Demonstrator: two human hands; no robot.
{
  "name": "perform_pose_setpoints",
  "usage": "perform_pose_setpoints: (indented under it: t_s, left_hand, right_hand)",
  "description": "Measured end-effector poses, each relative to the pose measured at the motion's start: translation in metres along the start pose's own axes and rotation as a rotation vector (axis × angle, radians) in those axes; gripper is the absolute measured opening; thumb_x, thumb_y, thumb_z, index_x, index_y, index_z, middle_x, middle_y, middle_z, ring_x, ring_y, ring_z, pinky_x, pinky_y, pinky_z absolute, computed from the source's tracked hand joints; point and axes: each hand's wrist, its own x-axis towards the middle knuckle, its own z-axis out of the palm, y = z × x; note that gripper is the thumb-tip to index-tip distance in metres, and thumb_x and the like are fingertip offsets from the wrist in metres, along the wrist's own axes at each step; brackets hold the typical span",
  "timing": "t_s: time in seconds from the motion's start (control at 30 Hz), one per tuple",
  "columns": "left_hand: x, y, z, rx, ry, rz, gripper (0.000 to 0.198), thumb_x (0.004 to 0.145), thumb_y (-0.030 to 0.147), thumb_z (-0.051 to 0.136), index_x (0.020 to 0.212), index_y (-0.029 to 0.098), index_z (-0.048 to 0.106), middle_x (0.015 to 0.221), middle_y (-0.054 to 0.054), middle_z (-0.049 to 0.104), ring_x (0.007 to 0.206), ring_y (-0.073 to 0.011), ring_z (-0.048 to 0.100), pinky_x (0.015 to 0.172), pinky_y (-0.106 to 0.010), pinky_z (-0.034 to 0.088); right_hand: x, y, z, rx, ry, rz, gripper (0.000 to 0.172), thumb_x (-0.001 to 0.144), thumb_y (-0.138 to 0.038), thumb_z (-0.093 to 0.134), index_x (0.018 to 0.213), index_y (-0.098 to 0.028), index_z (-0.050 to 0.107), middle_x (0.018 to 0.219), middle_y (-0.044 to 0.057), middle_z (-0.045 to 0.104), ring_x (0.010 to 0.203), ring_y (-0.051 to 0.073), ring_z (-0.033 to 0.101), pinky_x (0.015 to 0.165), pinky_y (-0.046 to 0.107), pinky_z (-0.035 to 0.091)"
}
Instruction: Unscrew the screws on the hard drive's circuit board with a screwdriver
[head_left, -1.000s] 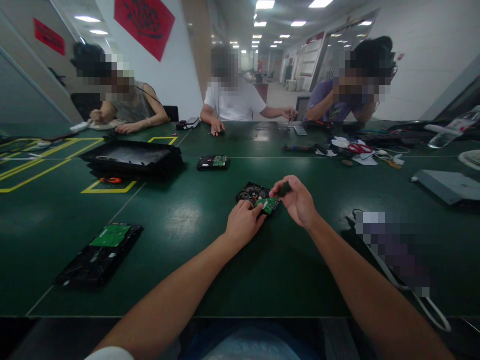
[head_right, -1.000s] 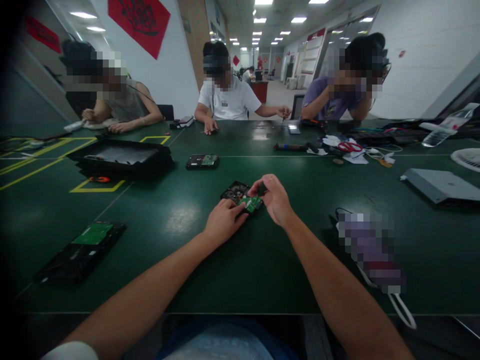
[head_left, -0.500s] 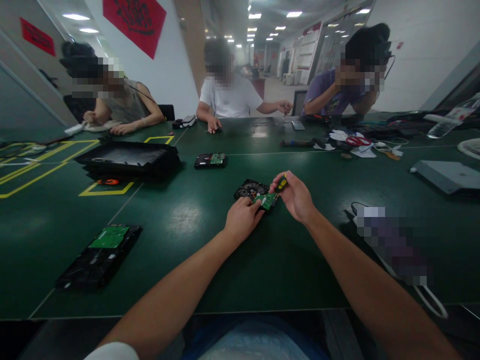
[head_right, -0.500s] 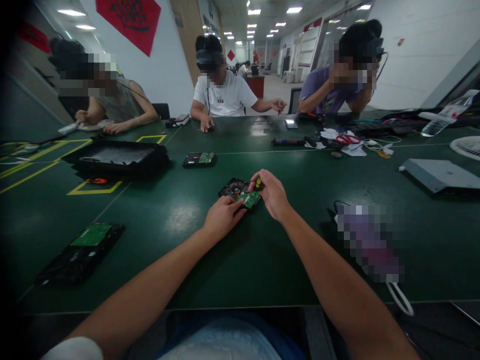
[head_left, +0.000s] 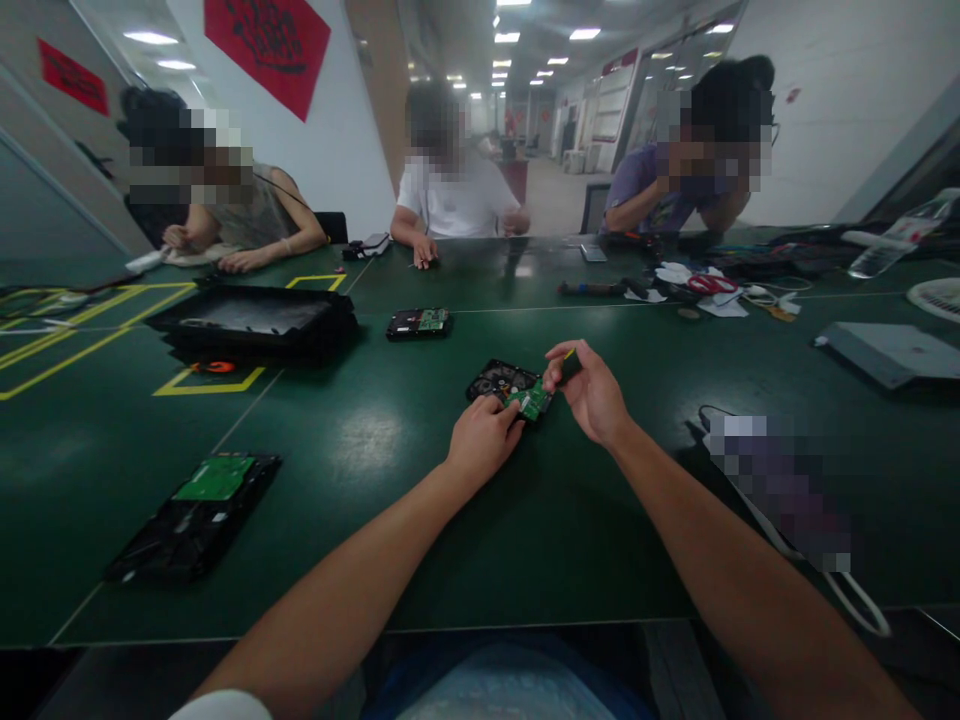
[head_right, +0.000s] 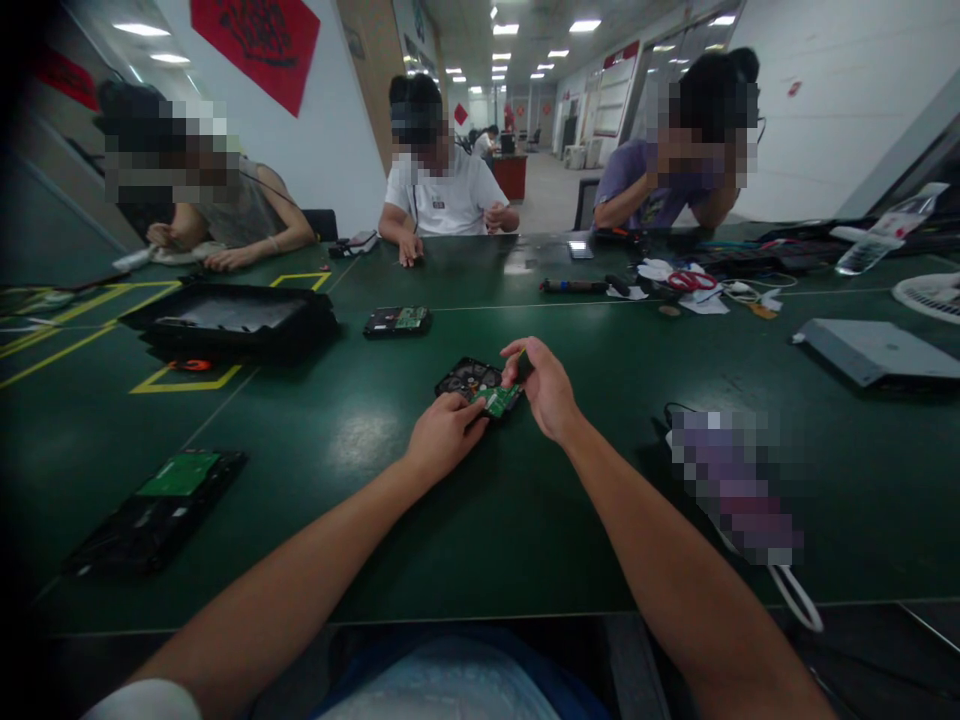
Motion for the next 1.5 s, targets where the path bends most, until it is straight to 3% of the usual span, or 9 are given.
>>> perform_pose_setpoints:
  t_s: [0.13, 0.33, 0.57, 0.73, 0.9, 1.23, 1.37, 1.5]
  left_hand:
    - [-0.0013, 0.0021, -0.0013, 0.022, 0.002, 0.0, 0.04, 0.101, 0.038, 0.048, 0.133, 0.022, 0.067, 0.101, -0.009, 0.065, 0.097, -0.0245, 0.057, 0.087, -0.036, 0.05]
    - [-0.0008, 0.0022, -0.0012, 0.023, -0.003, 0.008, 0.039, 0.101, 0.035, 0.047, 0.132, 0.021, 0.067, 0.101, -0.01, 0.064, 0.097, -0.0252, 0.057, 0.087, -0.037, 0.05]
    - [-0.0006, 0.0023, 0.0, 0.012, -0.004, -0.001, 0.039, 0.101, 0.034, 0.047, 0.132, 0.021, 0.066, 0.101, -0.01, 0.064, 0.098, -0.0255, 0.057, 0.088, -0.037, 0.05]
    - [-0.0006, 0.003, 0.0004, 0.013, -0.011, -0.007, 0.038, 0.101, 0.034, 0.048, 0.132, 0.022, 0.066, 0.1, -0.01, 0.064, 0.097, -0.0255, 0.057, 0.087, -0.038, 0.05]
    - [-0.0004, 0.002, 0.0005, 0.011, -0.008, 0.001, 0.04, 0.101, 0.034, 0.046, 0.134, 0.019, 0.065, 0.098, -0.01, 0.065, 0.097, -0.0256, 0.058, 0.086, -0.037, 0.051]
    - [-0.0005, 0.0004, 0.0045, -0.058, -0.015, 0.019, 0.042, 0.1, 0.032, 0.049, 0.137, 0.017, 0.062, 0.102, -0.011, 0.063, 0.1, -0.0254, 0.057, 0.096, -0.038, 0.049]
    - [0.0004, -0.0018, 0.0063, -0.067, -0.018, 0.027, 0.046, 0.098, 0.03, 0.051, 0.141, 0.016, 0.058, 0.105, -0.012, 0.062, 0.103, -0.0258, 0.056, 0.098, -0.039, 0.048]
    - [0.0011, -0.0027, 0.0059, -0.059, -0.032, 0.049, 0.049, 0.098, 0.031, 0.05, 0.143, 0.013, 0.055, 0.105, -0.013, 0.061, 0.103, -0.0265, 0.054, 0.098, -0.039, 0.048]
  right_hand:
    - [-0.0002, -0.0016, 0.001, 0.0, 0.001, 0.044, 0.052, 0.094, -0.07, 0.046, 0.093, -0.024, 0.069, 0.074, 0.001, 0.057, 0.069, 0.018, 0.057, 0.071, 0.034, 0.05]
    - [-0.0008, 0.0042, -0.0009, -0.011, 0.009, 0.01, 0.032, 0.093, -0.055, 0.06, 0.089, -0.023, 0.066, 0.082, 0.002, 0.063, 0.077, 0.018, 0.062, 0.076, 0.034, 0.051]
    - [0.0003, 0.0047, -0.0034, 0.05, 0.004, -0.004, 0.027, 0.092, -0.052, 0.063, 0.091, -0.025, 0.06, 0.083, 0.001, 0.065, 0.076, 0.019, 0.063, 0.079, 0.038, 0.053]
    - [0.0015, 0.0003, -0.0017, 0.058, -0.005, 0.02, 0.039, 0.094, -0.062, 0.053, 0.089, -0.025, 0.066, 0.07, 0.0, 0.057, 0.067, 0.019, 0.058, 0.069, 0.035, 0.051]
    - [0.001, 0.0007, -0.0028, 0.0, -0.012, 0.037, 0.05, 0.094, -0.069, 0.048, 0.088, -0.024, 0.07, 0.074, 0.003, 0.06, 0.07, 0.019, 0.059, 0.072, 0.036, 0.051]
    - [-0.0005, 0.0028, -0.0005, 0.019, 0.003, 0.002, 0.031, 0.091, -0.054, 0.061, 0.085, -0.024, 0.063, 0.085, 0.002, 0.065, 0.081, 0.02, 0.065, 0.082, 0.037, 0.052]
    - [-0.0008, 0.0023, -0.0018, 0.027, -0.002, 0.008, 0.027, 0.09, -0.052, 0.063, 0.087, -0.025, 0.06, 0.077, 0.0, 0.062, 0.075, 0.019, 0.062, 0.08, 0.037, 0.052]
    - [-0.0003, 0.0007, -0.0012, 0.031, -0.001, 0.009, 0.041, 0.094, -0.065, 0.051, 0.092, -0.026, 0.066, 0.07, 0.0, 0.055, 0.069, 0.019, 0.057, 0.075, 0.036, 0.051]
